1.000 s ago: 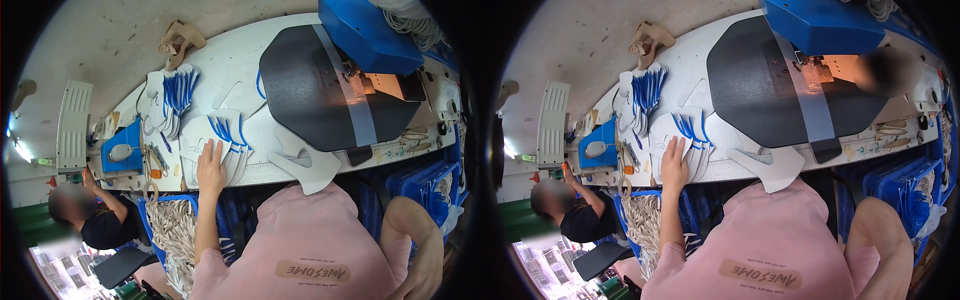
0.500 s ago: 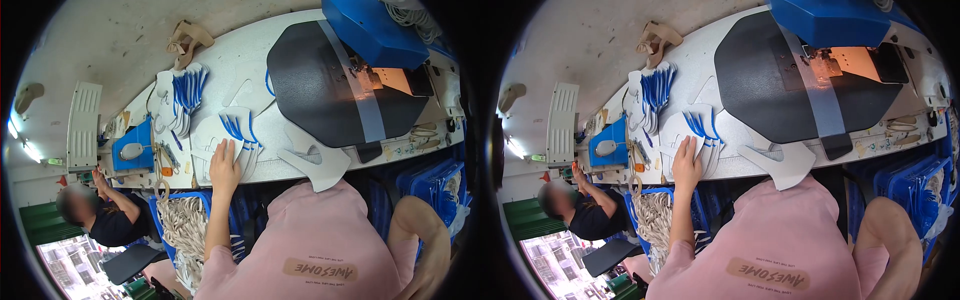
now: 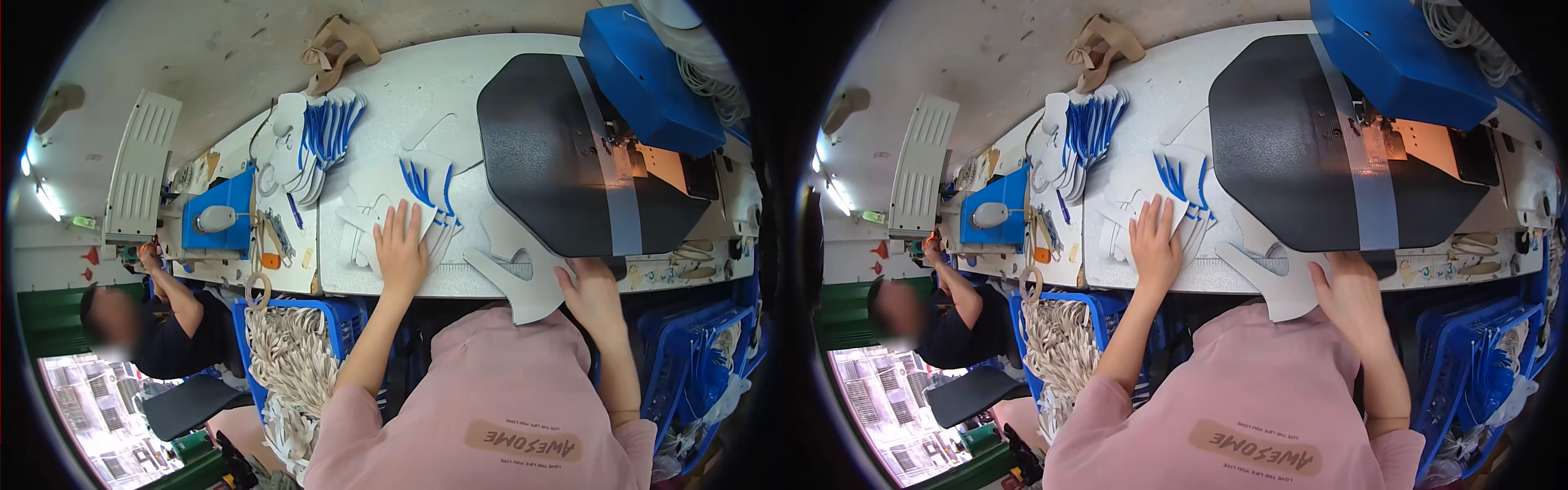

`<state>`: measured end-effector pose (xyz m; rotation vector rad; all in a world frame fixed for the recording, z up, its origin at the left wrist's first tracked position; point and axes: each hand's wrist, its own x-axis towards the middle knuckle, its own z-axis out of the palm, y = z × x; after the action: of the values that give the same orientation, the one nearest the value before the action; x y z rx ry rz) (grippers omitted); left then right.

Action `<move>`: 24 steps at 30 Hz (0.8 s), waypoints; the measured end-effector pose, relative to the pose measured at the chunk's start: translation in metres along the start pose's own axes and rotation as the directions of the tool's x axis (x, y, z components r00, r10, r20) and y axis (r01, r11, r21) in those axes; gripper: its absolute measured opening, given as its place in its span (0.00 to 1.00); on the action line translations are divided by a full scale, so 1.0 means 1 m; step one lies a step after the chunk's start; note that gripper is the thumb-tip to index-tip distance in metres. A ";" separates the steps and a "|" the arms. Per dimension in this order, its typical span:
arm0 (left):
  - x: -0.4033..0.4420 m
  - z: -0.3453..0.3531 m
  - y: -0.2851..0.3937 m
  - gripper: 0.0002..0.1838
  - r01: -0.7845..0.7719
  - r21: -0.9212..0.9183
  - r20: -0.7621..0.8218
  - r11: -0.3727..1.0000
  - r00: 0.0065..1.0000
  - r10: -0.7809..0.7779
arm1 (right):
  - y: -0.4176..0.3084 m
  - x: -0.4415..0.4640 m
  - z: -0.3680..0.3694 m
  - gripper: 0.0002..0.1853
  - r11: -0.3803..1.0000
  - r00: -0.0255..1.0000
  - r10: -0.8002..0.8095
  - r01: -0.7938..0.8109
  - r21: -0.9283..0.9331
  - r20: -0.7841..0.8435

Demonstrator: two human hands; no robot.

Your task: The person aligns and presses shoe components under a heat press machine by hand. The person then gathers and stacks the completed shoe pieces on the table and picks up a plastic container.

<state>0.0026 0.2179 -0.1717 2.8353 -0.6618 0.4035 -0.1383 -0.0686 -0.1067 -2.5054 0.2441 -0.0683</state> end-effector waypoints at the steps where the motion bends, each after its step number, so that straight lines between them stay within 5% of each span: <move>1: 0.004 0.002 -0.001 0.31 -0.012 0.000 -0.009 1.000 1.000 0.011 | 0.000 -0.001 0.010 0.16 1.000 1.000 -0.001 0.001 -0.002 0.000; 12: 0.022 0.002 -0.028 0.29 -0.076 -0.041 -0.029 0.996 0.997 0.075 | -0.003 -0.007 0.042 0.23 0.999 0.985 0.015 -0.022 -0.041 -0.172; 15: 0.023 0.002 -0.031 0.25 -0.029 -0.184 -0.044 0.983 0.999 0.022 | 0.002 -0.010 0.046 0.24 0.999 0.984 0.019 -0.025 -0.032 -0.177; 24: 0.034 -0.020 0.024 0.23 -0.068 -0.050 -0.063 0.996 0.996 0.065 | 0.004 -0.010 0.049 0.30 0.995 0.970 0.076 -0.060 0.076 -0.232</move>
<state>0.0165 0.1877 -0.1391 2.7462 -0.7444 0.4755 -0.1432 -0.0415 -0.1486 -2.4169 0.4176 -0.3413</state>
